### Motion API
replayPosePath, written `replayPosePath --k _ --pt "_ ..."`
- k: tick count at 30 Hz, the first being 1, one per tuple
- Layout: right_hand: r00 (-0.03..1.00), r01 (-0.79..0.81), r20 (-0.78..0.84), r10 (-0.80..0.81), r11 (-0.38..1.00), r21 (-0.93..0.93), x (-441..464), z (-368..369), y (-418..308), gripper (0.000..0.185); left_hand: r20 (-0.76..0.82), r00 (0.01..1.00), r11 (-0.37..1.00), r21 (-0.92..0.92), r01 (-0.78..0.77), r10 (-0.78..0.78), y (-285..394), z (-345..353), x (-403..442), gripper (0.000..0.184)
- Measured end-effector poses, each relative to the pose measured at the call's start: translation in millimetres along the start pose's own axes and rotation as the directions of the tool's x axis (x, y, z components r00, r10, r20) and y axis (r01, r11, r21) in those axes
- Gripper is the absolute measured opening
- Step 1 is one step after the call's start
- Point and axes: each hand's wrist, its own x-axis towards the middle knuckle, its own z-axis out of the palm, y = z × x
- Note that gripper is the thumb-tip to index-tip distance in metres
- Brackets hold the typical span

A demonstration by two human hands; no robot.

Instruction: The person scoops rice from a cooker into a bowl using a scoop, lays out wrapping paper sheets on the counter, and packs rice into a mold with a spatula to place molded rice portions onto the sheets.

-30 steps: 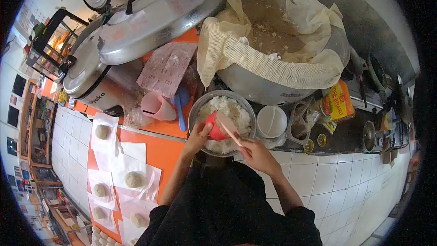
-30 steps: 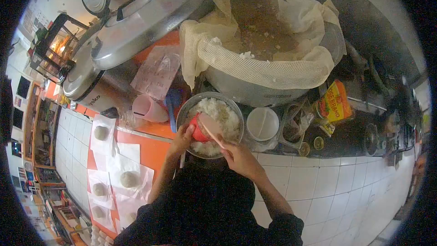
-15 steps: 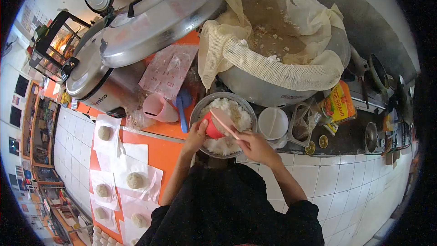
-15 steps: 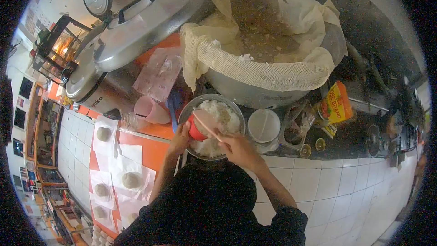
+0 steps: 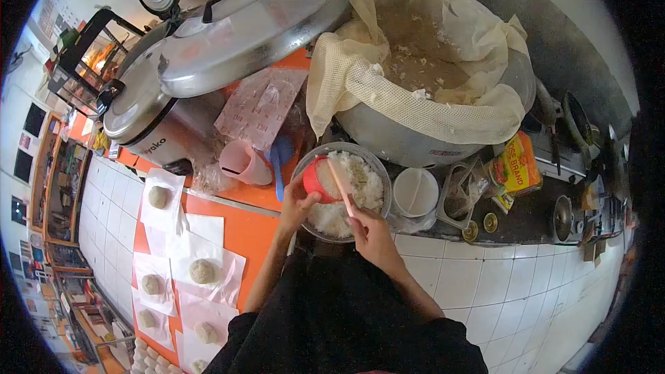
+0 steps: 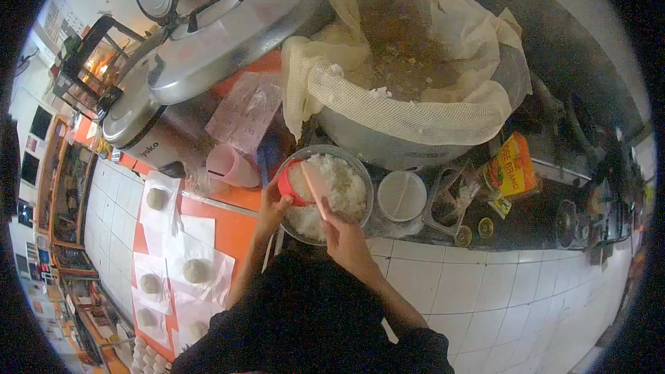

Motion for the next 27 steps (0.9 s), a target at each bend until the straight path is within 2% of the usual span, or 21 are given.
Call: replayPosePath --k 2,5,6,8,9,12,15,18,21,24,25,27 --pt "0.988 0.016 0.152 -0.002 0.996 -0.092 2 -9 -11 0.037 -0.005 1.0 1.0 -0.012 -0.009 0.009 3 -2 0 0.078" --pt "0.972 0.124 0.193 -0.134 0.99 0.063 7 -16 0 0.032 -0.051 0.999 0.997 0.077 0.016 -0.012 14 -7 -12 0.088" --pt "0.965 0.107 0.228 -0.128 0.989 0.101 11 -23 12 0.031 -0.071 0.997 0.992 0.124 0.03 -0.021 17 -9 -15 0.091" --pt "0.946 0.071 0.299 -0.122 0.982 0.176 18 -40 30 0.03 -0.033 0.999 0.999 0.039 0.014 -0.013 14 -17 -19 0.092" --pt "0.95 -0.1 0.312 0.011 0.958 0.27 17 -47 26 0.027 -0.017 1.0 1.0 -0.002 0.003 -0.003 13 -22 -19 0.093" --pt "0.931 -0.319 0.307 0.195 0.845 0.429 31 -42 15 0.026 -0.029 0.998 0.998 0.034 -0.054 0.055 15 -26 -20 0.093" --pt "0.967 -0.019 0.255 -0.002 0.997 0.08 31 -9 4 0.024 -0.121 0.993 0.992 0.122 0.013 0.002 27 -23 -26 0.09" --pt "0.92 0.301 0.283 -0.272 0.952 -0.063 27 7 -17 0.023 -0.158 0.986 0.993 0.111 -0.037 0.054 15 -43 -33 0.083" --pt "0.907 0.303 0.354 -0.23 0.938 -0.167 33 -7 -27 0.023 -0.208 0.977 0.987 -0.161 0.011 -0.044 17 -47 -56 0.073" --pt "0.894 0.418 0.312 -0.323 0.851 -0.318 20 20 -52 0.023 -0.289 0.957 0.994 -0.112 0.002 -0.034 9 -67 -73 0.072" --pt "0.897 0.41 0.307 -0.319 0.86 -0.305 17 34 -51 0.023 -0.309 0.951 0.999 -0.033 0.001 -0.011 11 -69 -75 0.073" --pt "0.887 0.416 0.326 -0.327 0.872 -0.258 15 71 -51 0.024 -0.335 0.942 1.0 -0.015 -0.023 0.017 34 -82 -90 0.074"
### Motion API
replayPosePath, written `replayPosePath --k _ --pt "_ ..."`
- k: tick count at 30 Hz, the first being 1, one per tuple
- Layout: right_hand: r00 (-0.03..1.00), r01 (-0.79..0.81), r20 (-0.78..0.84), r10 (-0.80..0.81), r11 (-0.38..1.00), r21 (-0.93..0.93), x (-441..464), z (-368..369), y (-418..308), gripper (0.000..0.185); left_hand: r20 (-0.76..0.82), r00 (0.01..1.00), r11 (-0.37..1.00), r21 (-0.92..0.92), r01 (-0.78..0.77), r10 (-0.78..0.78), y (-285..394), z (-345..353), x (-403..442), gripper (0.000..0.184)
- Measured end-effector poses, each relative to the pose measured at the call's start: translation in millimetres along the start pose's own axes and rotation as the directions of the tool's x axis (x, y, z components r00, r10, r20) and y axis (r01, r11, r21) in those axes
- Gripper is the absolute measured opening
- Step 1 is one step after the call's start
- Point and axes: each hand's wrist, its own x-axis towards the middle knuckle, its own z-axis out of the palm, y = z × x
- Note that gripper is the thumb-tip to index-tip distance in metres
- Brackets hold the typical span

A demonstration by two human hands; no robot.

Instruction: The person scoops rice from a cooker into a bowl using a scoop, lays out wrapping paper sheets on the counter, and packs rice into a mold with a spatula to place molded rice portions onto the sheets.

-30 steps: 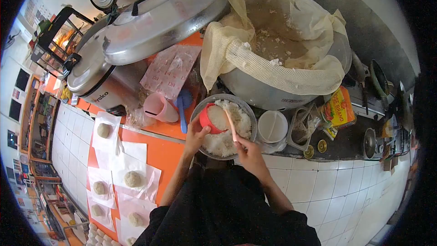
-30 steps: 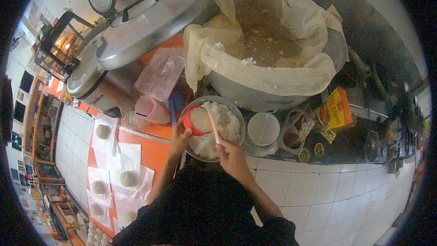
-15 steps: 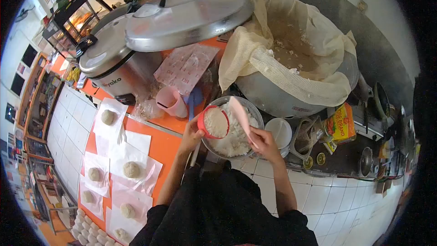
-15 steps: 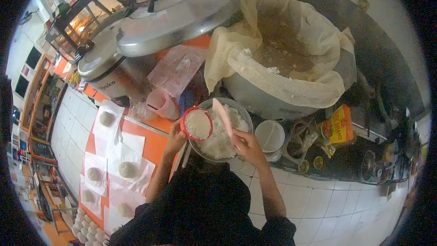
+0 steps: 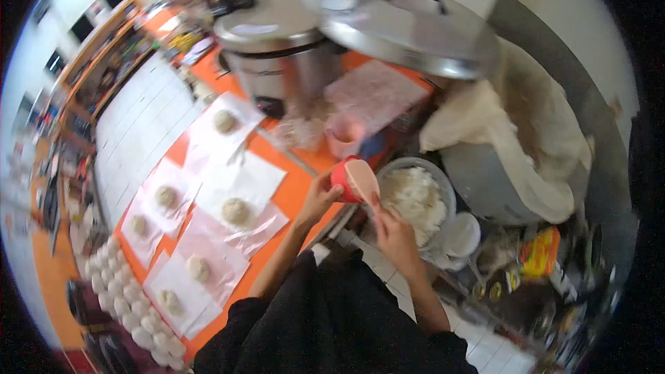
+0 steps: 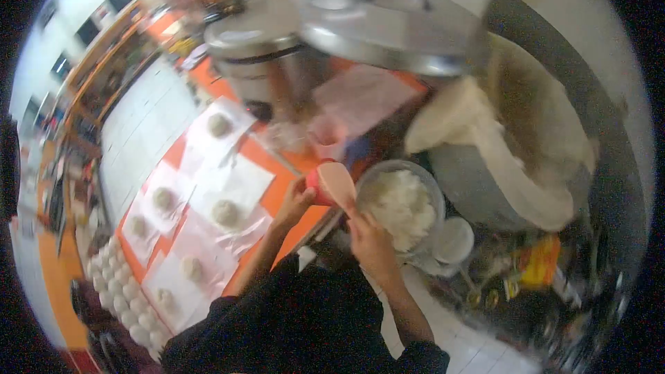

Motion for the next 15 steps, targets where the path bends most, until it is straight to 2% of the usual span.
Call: replayPosePath --k 1,3,4,7,8,11,13,15 --pt "0.998 0.006 0.061 -0.012 0.995 0.098 8 4 -8 0.025 -0.021 1.0 1.0 0.003 -0.012 0.012 7 -10 -10 0.074" --pt "0.984 -0.022 0.177 -0.028 0.961 0.275 25 -3 -14 0.027 -0.088 0.995 0.969 -0.246 0.031 -0.054 7 -26 -29 0.074" --pt "0.972 0.063 0.213 -0.098 0.984 0.166 29 0 -8 0.027 -0.1 0.992 0.928 -0.371 0.04 -0.083 8 -37 -37 0.075" --pt "0.987 -0.098 0.159 0.035 0.906 0.412 28 10 -36 0.029 -0.278 0.951 0.717 -0.69 -0.1 -0.134 13 -74 -58 0.076" --pt "0.975 -0.143 0.21 0.067 0.918 0.37 25 11 -35 0.032 -0.319 0.933 0.618 -0.771 -0.154 -0.166 12 -87 -65 0.077" --pt "0.957 -0.27 0.221 0.189 0.861 0.43 9 25 -26 0.031 -0.376 0.926 0.354 -0.862 -0.364 0.035 0 -163 -88 0.07" --pt "0.952 -0.281 0.239 0.193 0.861 0.424 3 33 -19 0.034 -0.392 0.918 0.393 -0.837 -0.38 0.053 1 -220 -108 0.074" --pt "0.944 -0.303 0.241 0.223 0.875 0.377 -5 39 -17 0.035 -0.556 0.827 0.487 -0.746 -0.454 -0.081 23 -258 -122 0.072"
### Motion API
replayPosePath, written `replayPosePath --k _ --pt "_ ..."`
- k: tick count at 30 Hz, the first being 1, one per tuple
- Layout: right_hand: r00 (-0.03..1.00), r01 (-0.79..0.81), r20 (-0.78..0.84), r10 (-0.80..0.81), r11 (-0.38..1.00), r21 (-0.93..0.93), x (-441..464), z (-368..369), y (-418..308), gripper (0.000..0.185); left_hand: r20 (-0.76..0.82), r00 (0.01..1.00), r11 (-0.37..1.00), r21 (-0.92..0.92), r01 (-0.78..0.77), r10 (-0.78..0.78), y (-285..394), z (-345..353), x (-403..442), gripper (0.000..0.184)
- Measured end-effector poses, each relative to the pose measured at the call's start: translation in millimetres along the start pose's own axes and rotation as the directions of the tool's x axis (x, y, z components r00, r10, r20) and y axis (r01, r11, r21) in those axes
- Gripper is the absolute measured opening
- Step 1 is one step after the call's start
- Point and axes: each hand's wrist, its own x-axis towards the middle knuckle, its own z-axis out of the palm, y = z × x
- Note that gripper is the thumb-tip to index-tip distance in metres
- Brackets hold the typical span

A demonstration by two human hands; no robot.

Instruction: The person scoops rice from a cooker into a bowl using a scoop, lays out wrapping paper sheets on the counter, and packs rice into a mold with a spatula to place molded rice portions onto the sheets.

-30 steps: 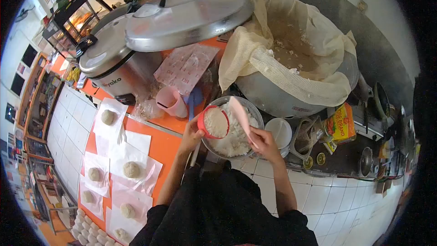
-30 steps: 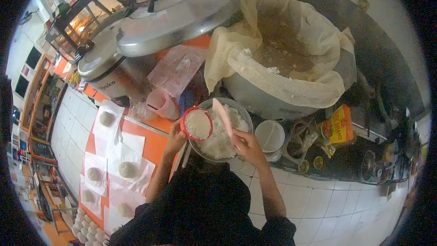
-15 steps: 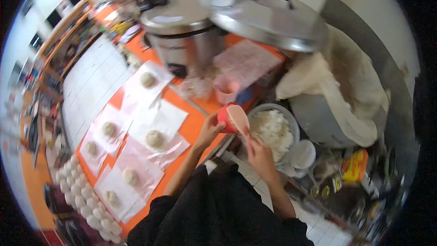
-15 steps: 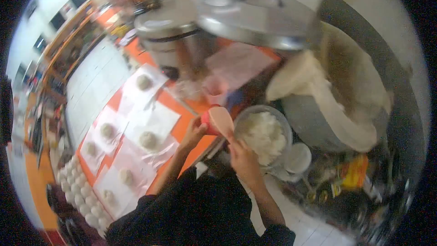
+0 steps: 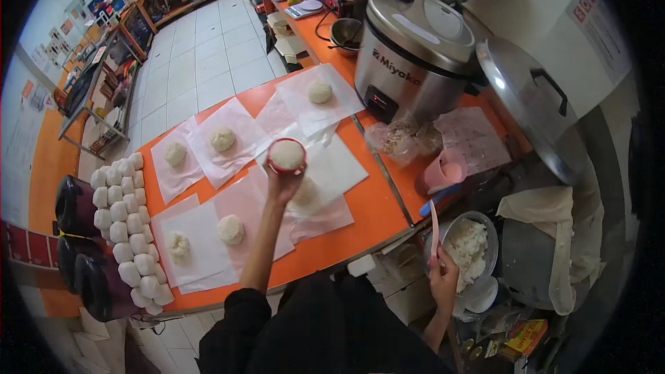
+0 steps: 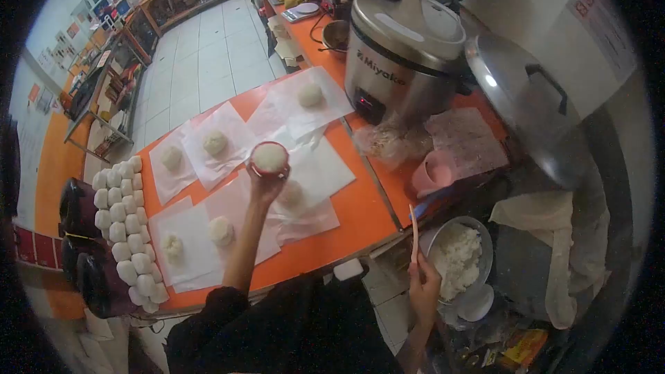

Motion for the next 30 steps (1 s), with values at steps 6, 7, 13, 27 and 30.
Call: replayPosePath --k 6,7,13,27,30 --pt "0.998 -0.051 -0.049 0.047 0.995 -0.089 -12 8 16 0.036 0.062 0.841 0.428 0.839 -0.335 0.537 97 -21 88 0.068" --pt "0.994 -0.099 -0.057 0.094 0.992 -0.077 -15 9 15 0.036 0.12 0.796 0.259 0.908 -0.33 0.593 105 -27 108 0.069" --pt "0.977 -0.213 -0.02 0.212 0.967 -0.141 -14 25 6 0.037 0.525 0.716 -0.757 0.653 0.007 0.46 68 -47 167 0.07" --pt "0.94 -0.336 -0.114 0.321 0.93 -0.149 -37 12 1 0.035 0.432 0.706 -0.768 0.59 0.25 0.561 49 -36 158 0.085" --pt "0.957 -0.26 -0.187 0.22 0.939 -0.226 -47 10 17 0.035 0.368 0.771 -0.79 0.55 0.271 0.52 54 -30 162 0.086"
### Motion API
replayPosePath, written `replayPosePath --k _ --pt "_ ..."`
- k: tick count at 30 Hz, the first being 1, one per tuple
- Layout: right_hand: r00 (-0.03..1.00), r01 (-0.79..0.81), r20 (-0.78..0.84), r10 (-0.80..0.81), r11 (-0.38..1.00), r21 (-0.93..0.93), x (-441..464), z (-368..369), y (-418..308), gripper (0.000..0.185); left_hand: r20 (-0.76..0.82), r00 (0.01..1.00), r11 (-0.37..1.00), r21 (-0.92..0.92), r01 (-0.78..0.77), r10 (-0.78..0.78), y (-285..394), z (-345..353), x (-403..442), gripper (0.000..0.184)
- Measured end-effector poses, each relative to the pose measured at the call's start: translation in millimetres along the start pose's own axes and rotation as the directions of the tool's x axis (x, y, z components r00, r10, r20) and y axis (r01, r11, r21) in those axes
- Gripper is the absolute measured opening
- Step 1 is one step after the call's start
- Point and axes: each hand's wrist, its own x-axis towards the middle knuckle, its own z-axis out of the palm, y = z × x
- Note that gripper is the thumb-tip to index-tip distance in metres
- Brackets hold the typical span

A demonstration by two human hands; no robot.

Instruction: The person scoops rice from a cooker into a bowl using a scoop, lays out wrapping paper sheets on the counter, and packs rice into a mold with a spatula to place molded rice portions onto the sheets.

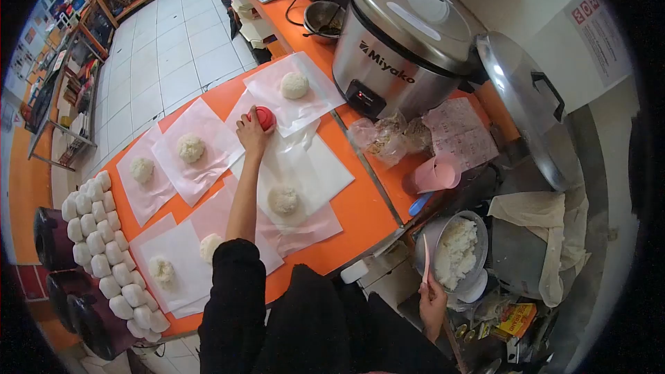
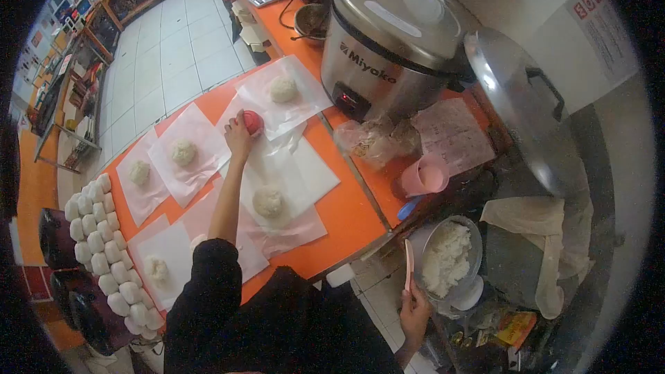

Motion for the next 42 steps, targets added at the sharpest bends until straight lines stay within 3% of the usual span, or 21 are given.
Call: replayPosePath --k 3,6,10,11,14,16,17,19,20,22,23,25,26,27,29,30,33,36,37,40,42 --pt "0.998 0.057 -0.031 -0.057 0.998 -0.005 -4 -5 17 0.036 0.175 0.985 1.0 -0.001 -0.003 0.003 -8 -10 8 0.088" --pt "0.997 -0.07 -0.029 0.07 0.998 -0.009 -11 -16 3 0.038 0.247 0.96 0.965 -0.256 -0.064 0.129 -27 2 27 0.092" --pt "0.997 -0.035 -0.063 0.032 0.999 -0.034 -20 -28 0 0.039 0.18 0.965 0.955 -0.264 -0.137 0.188 -23 -10 36 0.083" --pt "0.995 -0.033 -0.095 0.037 0.999 0.037 -23 -28 1 0.039 0.172 0.966 0.956 -0.256 -0.143 0.191 -22 -13 36 0.081" --pt "0.984 0.06 -0.166 -0.059 0.998 -0.003 -27 -30 31 0.036 0.139 0.971 0.957 -0.246 -0.156 0.194 -14 -23 36 0.077" --pt "0.98 0.035 -0.191 -0.045 0.998 -0.055 -33 -30 45 0.037 0.104 0.978 0.955 -0.253 -0.152 0.183 -7 -32 33 0.077" --pt "0.979 0.021 -0.202 -0.038 0.996 -0.082 -36 -30 44 0.037 0.011 0.981 0.935 -0.305 -0.179 0.191 -4 -34 35 0.076" --pt "0.985 0.048 -0.166 -0.053 0.998 -0.033 -41 -30 35 0.037 -0.175 0.967 0.887 -0.395 -0.241 0.184 1 -40 40 0.074" --pt "0.987 0.059 -0.149 -0.06 0.998 -0.009 -40 -28 26 0.037 -0.178 0.972 0.846 -0.483 -0.224 0.155 10 -53 38 0.074" --pt "0.997 0.061 -0.051 -0.056 0.994 0.094 -35 -12 26 0.036 -0.152 0.983 0.736 -0.653 -0.181 0.106 38 -73 23 0.073" --pt "0.999 0.054 -0.013 -0.052 0.988 0.145 -32 -4 22 0.036 0.02 0.998 0.706 -0.708 -0.029 0.061 51 -77 10 0.072" --pt "0.982 -0.041 0.19 0.021 0.994 0.103 -13 18 -2 0.04 -0.02 0.963 0.608 -0.772 -0.186 0.27 71 -57 -30 0.074" --pt "0.976 0.163 0.137 -0.17 0.985 0.062 -3 38 0 0.042 -0.055 0.931 0.544 -0.798 -0.259 0.362 80 -52 -53 0.074" --pt "0.928 0.36 0.097 -0.359 0.933 0.008 10 63 9 0.045 0.034 0.923 0.512 -0.84 -0.182 0.384 98 -64 -83 0.075" --pt "0.961 0.192 0.22 -0.167 0.976 -0.1 37 105 21 0.053 0.136 0.884 0.39 -0.919 -0.057 0.448 127 -75 -143 0.078" --pt "0.97 0.202 0.156 -0.185 0.973 -0.107 47 129 29 0.057 0.142 0.862 0.294 -0.956 -0.009 0.486 133 -70 -166 0.08" --pt "0.975 0.222 0.058 -0.215 0.954 -0.203 69 172 33 0.066 0.243 0.888 0.43 -0.901 0.058 0.389 135 -41 -213 0.085" --pt "0.967 0.252 0.034 -0.253 0.928 -0.273 77 195 38 0.068 0.172 0.937 0.388 -0.921 0.043 0.304 142 -42 -233 0.087" --pt "0.963 0.266 0.031 -0.268 0.921 -0.284 78 200 41 0.068 0.197 0.928 0.434 -0.9 0.043 0.316 144 -51 -235 0.085" --pt "0.955 0.276 0.025 -0.296 0.854 -0.441 76 181 19 0.066 0.233 0.93 0.214 -0.961 0.176 0.285 144 -42 -242 0.085" --pt "0.931 0.214 -0.204 -0.303 0.904 -0.369 96 163 11 0.061 0.149 0.924 0.398 -0.917 -0.004 0.353 131 -24 -244 0.085"
